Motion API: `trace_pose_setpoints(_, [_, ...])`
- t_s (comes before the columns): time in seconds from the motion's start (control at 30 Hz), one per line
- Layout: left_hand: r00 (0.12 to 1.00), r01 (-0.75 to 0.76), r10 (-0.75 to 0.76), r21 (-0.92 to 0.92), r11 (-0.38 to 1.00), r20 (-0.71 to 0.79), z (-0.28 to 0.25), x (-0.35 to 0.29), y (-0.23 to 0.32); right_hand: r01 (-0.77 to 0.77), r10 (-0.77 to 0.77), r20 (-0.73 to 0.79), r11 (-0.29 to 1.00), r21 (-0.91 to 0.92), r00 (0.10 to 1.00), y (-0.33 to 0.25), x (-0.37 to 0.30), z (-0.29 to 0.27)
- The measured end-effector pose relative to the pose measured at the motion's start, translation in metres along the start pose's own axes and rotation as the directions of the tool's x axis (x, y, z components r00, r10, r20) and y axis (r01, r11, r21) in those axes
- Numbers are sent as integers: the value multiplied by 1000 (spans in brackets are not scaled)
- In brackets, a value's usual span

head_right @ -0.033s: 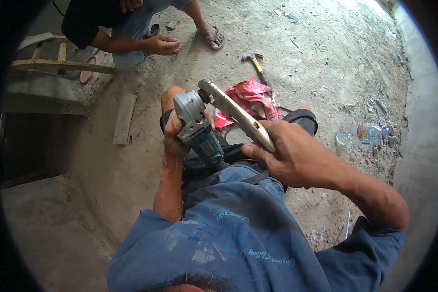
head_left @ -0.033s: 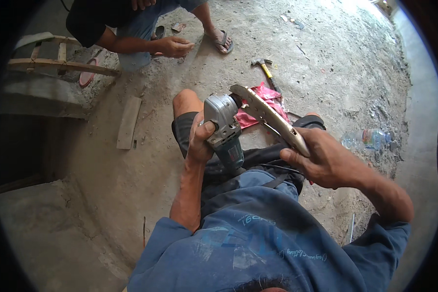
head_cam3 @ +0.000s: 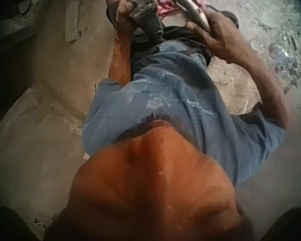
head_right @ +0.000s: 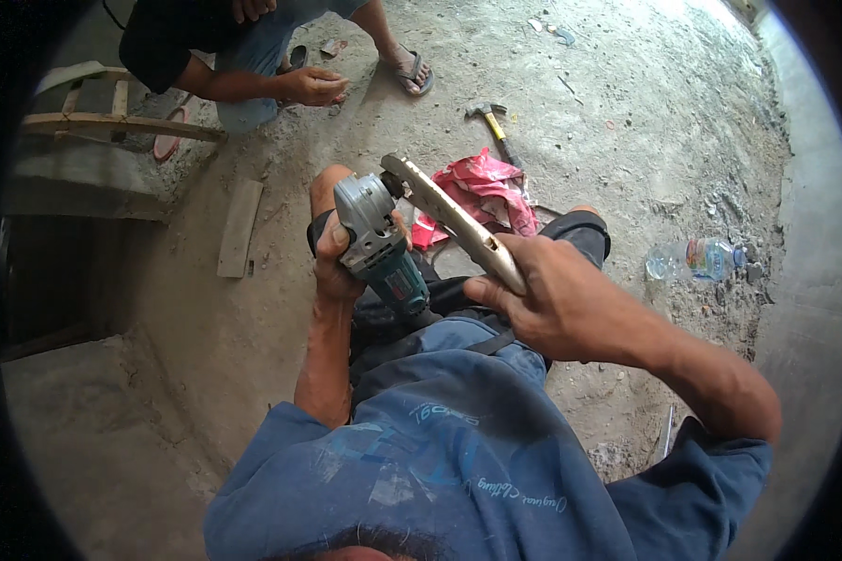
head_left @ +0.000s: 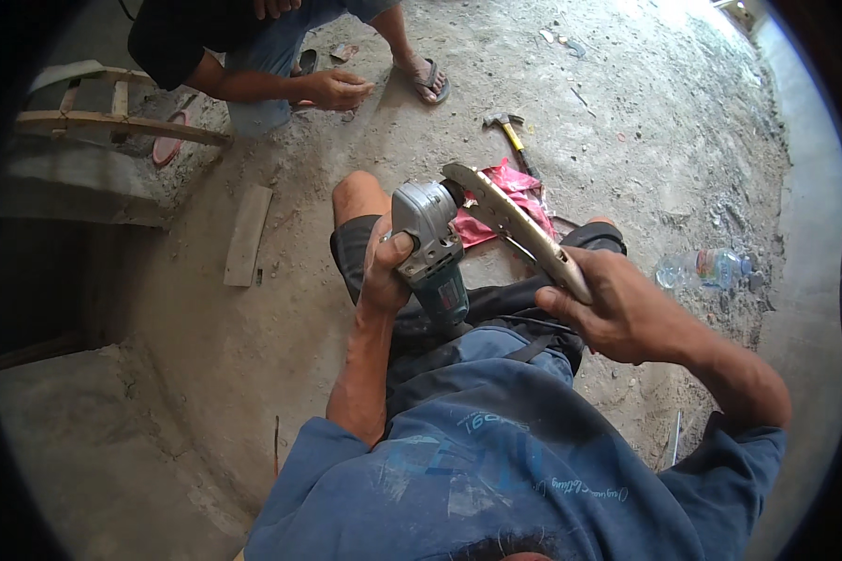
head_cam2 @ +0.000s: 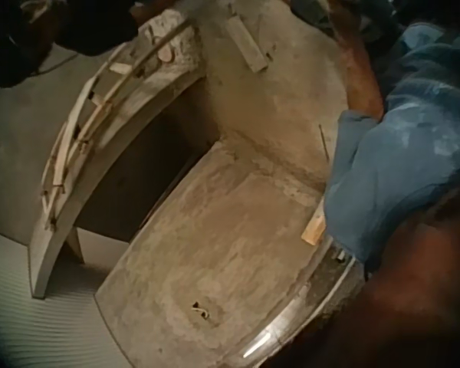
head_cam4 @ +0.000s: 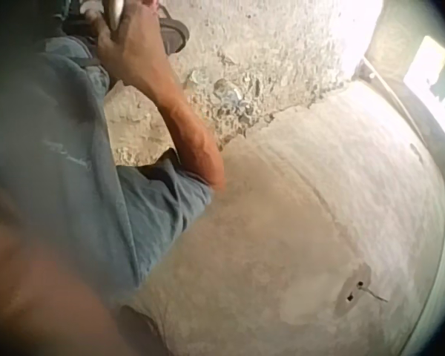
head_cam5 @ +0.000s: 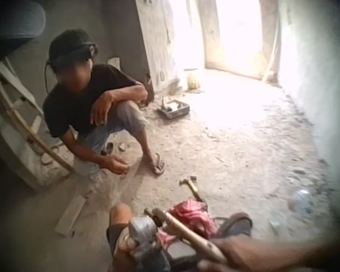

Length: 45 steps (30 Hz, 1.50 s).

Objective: The person holds an angle grinder and uses locking pliers to grip and turn the spindle nut while another person assists by holding the grinder body and a cloth.

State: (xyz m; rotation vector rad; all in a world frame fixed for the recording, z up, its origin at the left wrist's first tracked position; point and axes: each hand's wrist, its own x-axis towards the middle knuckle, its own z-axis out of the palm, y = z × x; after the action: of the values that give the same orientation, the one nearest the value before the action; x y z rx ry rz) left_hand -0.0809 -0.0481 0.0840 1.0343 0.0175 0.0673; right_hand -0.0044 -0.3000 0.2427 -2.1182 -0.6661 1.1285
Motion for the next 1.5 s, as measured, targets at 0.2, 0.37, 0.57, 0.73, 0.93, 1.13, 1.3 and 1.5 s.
trace_pose_setpoints(0.2, [999,-5,-1,-124,992,-49,-7,-1,-5,231,-210,-212,970,76,954,49,25,43])
trace_pose_setpoints(0.37, [999,3,1,-96,995,47,-21,-4,-5,216,-154,-186,897,385,971,68,35,65])
trace_pose_setpoints(0.57, [997,9,7,-196,981,83,-30,-9,-12,250,-112,-242,692,677,964,64,88,54])
trace_pose_setpoints(0.73, [994,-9,18,-89,996,103,-18,-15,-5,395,-259,-298,609,687,919,41,133,39])
trace_pose_setpoints(0.93, [998,16,-14,-47,999,55,-10,-16,-2,436,-404,-215,608,663,889,30,133,28])
trace_pose_setpoints(1.13, [1000,24,-24,-38,999,16,-16,-13,-7,445,-382,-239,665,599,893,27,134,28])
trace_pose_setpoints(1.3, [998,22,-20,-43,999,58,-13,-8,-6,320,-306,-128,732,601,943,22,130,17])
trace_pose_setpoints(1.5, [998,14,-11,-51,999,58,-17,-8,-7,327,-333,-109,715,618,936,19,129,18])
